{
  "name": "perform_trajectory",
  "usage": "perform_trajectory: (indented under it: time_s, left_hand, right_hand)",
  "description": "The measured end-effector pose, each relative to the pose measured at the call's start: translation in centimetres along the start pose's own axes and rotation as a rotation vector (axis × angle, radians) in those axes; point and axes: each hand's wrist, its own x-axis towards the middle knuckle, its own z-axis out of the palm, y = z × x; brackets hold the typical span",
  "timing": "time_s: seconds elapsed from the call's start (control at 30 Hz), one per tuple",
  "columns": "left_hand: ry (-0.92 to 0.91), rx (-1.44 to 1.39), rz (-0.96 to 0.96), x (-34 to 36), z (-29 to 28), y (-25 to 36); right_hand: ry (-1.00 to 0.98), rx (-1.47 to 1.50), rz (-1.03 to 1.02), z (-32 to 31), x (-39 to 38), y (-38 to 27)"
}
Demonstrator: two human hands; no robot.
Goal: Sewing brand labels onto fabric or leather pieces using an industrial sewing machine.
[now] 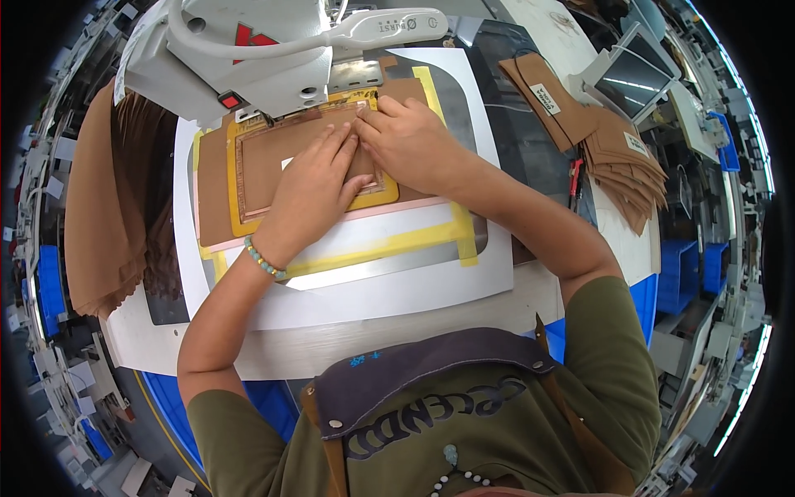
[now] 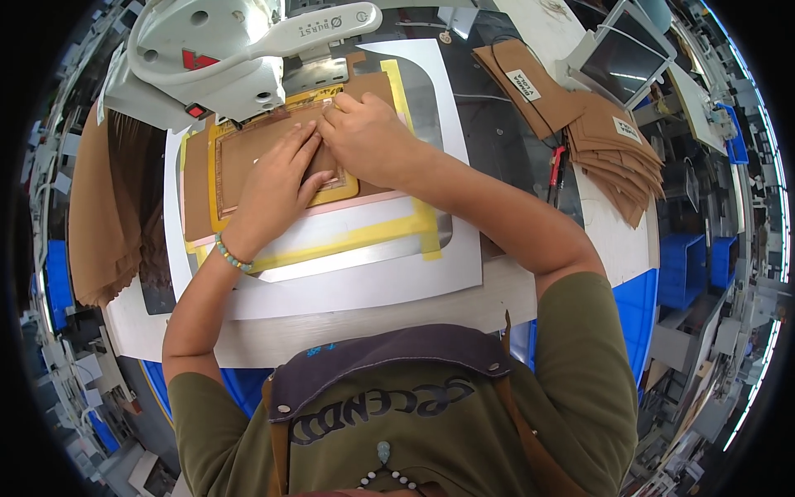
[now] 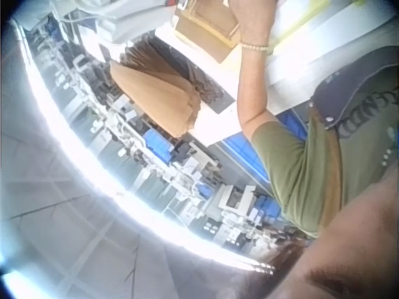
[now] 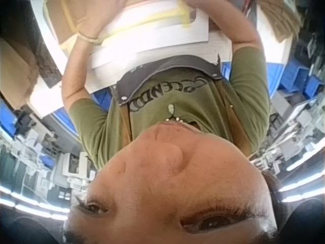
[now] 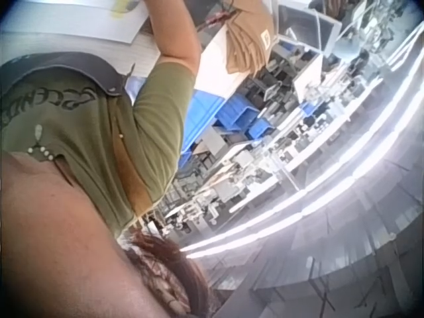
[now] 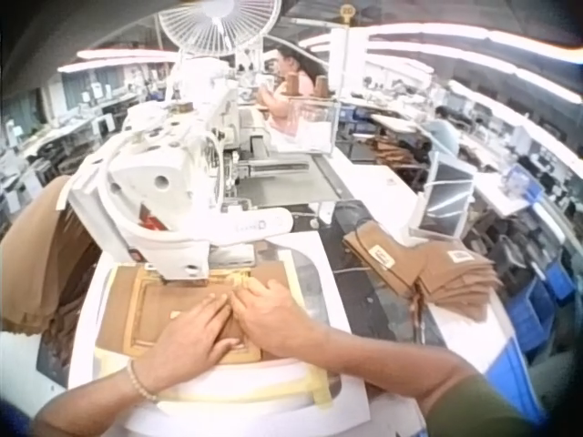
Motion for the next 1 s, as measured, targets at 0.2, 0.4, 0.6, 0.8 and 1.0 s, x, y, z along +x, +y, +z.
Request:
perform_trajectory:
  time_s: [0.2,0.4,0.6,0.8,1.0]
  left_hand:
    - [0.026,0.015,-0.013,-0.7,-0.5,-0.8]
    - [0.044,-0.002,-0.063,-1.5,-0.8,-1.5]
    - [0.059,-0.010,-0.086,-2.5,-1.0,-2.8]
    - [0.041,-0.107,-0.070,-4.5,-4.4,-4.9]
    - [-0.032,-0.173,0.016,-5.1,-5.2,-6.3]
  right_hand:
    - [-0.034,0.020,-0.021,0.4,1.1,-1.0]
    - [-0.159,0.055,0.005,0.2,1.5,-1.9]
    - [-0.063,0.275,-0.046,-1.2,0.6,-0.9]
    - [-0.200,0.330,0.097,-5.3,-1.2,1.4]
    - [-0.197,0.555,-0.025,-4.6,0.8,-2.5]
